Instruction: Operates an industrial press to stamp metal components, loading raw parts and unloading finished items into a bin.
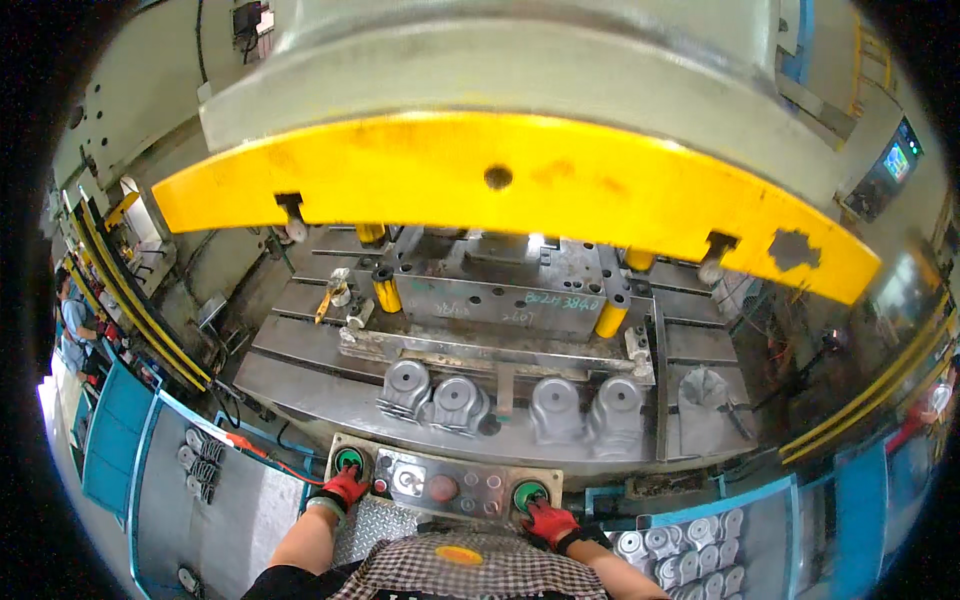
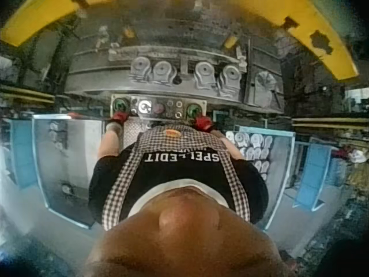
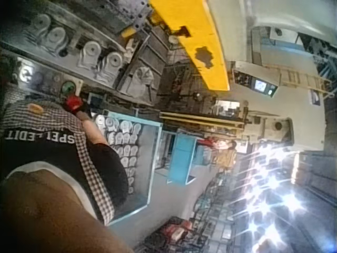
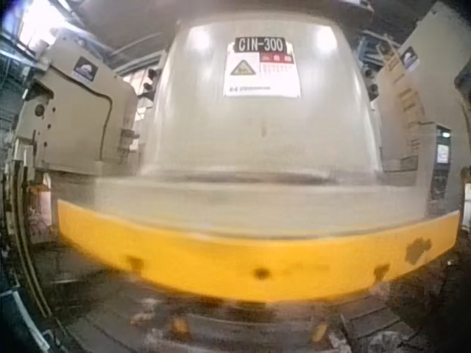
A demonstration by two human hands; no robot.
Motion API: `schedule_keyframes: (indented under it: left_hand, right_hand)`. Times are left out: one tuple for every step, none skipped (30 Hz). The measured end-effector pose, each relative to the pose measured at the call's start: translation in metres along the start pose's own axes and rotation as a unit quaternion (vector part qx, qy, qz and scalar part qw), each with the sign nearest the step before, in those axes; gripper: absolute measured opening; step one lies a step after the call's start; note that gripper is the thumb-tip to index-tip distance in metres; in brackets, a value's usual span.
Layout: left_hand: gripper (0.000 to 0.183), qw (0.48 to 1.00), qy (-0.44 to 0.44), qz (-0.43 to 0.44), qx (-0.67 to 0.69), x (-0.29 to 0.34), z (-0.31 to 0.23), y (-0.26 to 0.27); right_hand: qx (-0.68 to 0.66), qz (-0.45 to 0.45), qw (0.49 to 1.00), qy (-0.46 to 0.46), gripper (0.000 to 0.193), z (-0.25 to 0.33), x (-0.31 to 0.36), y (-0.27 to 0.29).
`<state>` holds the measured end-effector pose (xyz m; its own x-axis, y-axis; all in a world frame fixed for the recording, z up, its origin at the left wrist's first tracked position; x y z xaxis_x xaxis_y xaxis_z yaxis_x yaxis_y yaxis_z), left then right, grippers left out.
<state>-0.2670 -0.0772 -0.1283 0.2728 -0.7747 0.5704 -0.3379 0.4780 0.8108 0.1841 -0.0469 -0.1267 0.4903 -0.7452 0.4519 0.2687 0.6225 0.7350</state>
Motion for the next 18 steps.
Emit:
schedule_keyframes:
  left_hand:
    - [0.078, 1.0, -0.001, 0.001, 0.0, -0.002, 0.002, -0.002]
    - [0.077, 1.0, -0.001, 0.003, 0.0, -0.005, 0.003, -0.005]
    - [0.077, 1.0, -0.002, 0.004, 0.0, -0.008, 0.005, -0.007]
    - [0.079, 1.0, -0.006, 0.005, -0.007, -0.011, 0.007, -0.009]
    - [0.08, 1.0, -0.01, 0.005, -0.013, -0.014, 0.008, -0.011]
    - [0.082, 1.0, -0.014, 0.005, -0.018, -0.017, 0.01, -0.013]
    - [0.082, 1.0, -0.018, 0.001, -0.02, -0.019, 0.011, -0.015]
    - [0.082, 0.999, -0.023, -0.003, -0.023, -0.02, 0.011, -0.016]
    - [0.082, 0.999, -0.028, -0.008, -0.024, -0.02, 0.012, -0.017]
    - [0.082, 1.0, -0.018, -0.007, -0.014, -0.021, 0.013, -0.018]
    - [0.081, 1.0, -0.008, -0.007, -0.004, -0.022, 0.015, -0.019]
    - [0.081, 1.0, -0.002, -0.017, 0.007, -0.022, 0.016, -0.019]
    - [0.081, 1.0, -0.005, -0.011, 0.007, -0.023, 0.016, -0.02]
    - [0.08, 1.0, -0.013, -0.014, 0.008, -0.023, 0.015, -0.02]
    - [0.08, 0.999, -0.017, -0.027, 0.003, -0.022, 0.015, -0.018]
    - [0.082, 1.0, -0.019, -0.016, 0.002, -0.021, 0.014, -0.018]
    - [0.083, 1.0, -0.017, -0.015, -0.004, -0.018, 0.013, -0.016]
    - [0.084, 1.0, -0.019, -0.018, -0.001, -0.015, 0.01, -0.012]
  right_hand:
    - [0.001, 0.007, 1.0, -0.004, 0.059, 0.0, 0.001, -0.001]
    - [-0.003, 0.002, 1.0, -0.005, 0.059, 0.0, 0.001, -0.001]
    - [-0.008, -0.002, 1.0, -0.006, 0.059, 0.0, 0.001, 0.0]
    - [-0.002, -0.011, 1.0, 0.001, 0.059, 0.0, 0.001, 0.0]
    - [-0.006, -0.003, 1.0, -0.006, 0.059, -0.001, 0.001, -0.001]
    - [0.0, 0.0, 1.0, -0.005, 0.059, -0.001, 0.0, -0.002]
    - [0.02, -0.001, 1.0, 0.002, 0.059, -0.001, -0.001, -0.002]
    - [0.011, 0.004, 1.0, -0.003, 0.059, -0.002, -0.001, -0.003]
    - [0.016, 0.005, 1.0, -0.002, 0.059, -0.003, -0.002, -0.002]
    - [0.02, 0.005, 1.0, -0.002, 0.059, -0.003, -0.002, -0.002]
    - [0.02, 0.009, 1.0, -0.003, 0.06, -0.003, -0.003, -0.002]
    - [0.019, 0.014, 1.0, -0.004, 0.06, -0.002, -0.003, -0.002]
    - [0.02, 0.014, 1.0, -0.003, 0.06, 0.0, -0.002, -0.001]
    - [0.016, 0.016, 1.0, -0.006, 0.06, 0.001, -0.001, 0.0]
    - [0.015, 0.013, 1.0, -0.006, 0.06, 0.003, 0.0, 0.002]
    - [0.012, 0.01, 1.0, -0.006, 0.06, 0.006, 0.001, 0.004]
    - [0.013, 0.005, 1.0, -0.006, 0.059, 0.008, 0.003, 0.007]
    - [0.013, 0.0, 1.0, -0.006, 0.059, 0.011, 0.005, 0.01]
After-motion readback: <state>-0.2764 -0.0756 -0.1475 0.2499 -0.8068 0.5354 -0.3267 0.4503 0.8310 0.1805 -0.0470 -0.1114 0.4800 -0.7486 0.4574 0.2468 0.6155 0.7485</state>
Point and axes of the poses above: each hand's wrist, its own x-axis away from the middle knuckle, its own y-axis out of the back of the hand, z = x × y, the point moved 6 cm from there along -x, towards the middle knuckle, and after that the axes turned 11 degrees about -x, right-handed, at the moved point
